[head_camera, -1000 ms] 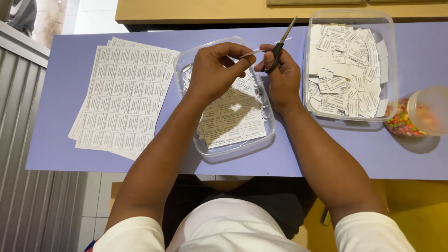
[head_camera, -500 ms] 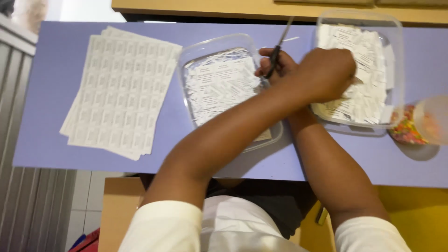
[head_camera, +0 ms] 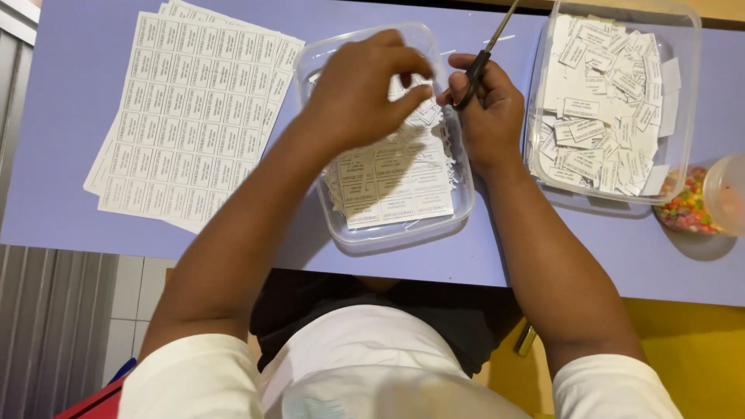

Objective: Cutting individual paper labels from a printed sheet using scissors and sorting them into a plastic container.

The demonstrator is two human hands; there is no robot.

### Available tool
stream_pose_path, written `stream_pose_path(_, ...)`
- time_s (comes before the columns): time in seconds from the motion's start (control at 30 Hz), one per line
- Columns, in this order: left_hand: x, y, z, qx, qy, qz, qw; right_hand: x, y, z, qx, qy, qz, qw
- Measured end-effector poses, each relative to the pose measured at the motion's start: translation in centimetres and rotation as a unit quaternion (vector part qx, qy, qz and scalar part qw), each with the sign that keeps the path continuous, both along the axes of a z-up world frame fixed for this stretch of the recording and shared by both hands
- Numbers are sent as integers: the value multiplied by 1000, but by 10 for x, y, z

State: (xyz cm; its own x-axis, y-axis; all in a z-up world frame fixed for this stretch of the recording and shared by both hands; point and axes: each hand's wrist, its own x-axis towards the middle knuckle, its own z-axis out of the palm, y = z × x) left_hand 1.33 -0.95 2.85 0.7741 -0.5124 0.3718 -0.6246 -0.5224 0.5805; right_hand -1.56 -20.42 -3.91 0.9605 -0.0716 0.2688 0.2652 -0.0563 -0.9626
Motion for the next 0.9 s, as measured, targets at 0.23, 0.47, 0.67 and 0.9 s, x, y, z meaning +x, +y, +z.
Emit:
stream_pose_path(0.23, -25, 51, -25, 283, 59, 98, 952, -1, 0, 3, -17, 15, 6, 1000)
stream_pose_path(0.47, -24, 46, -44, 366, 107, 124, 916, -2, -2, 1, -2, 7, 12, 1000)
stream_pose_path(0.67, -24, 44, -25, 261, 152, 127, 945, -3, -1, 4, -23, 14, 1, 1000)
stream_pose_path(0.9, -24, 35, -4, 55, 256, 108, 959, -10, -4, 13, -57, 23, 57, 996)
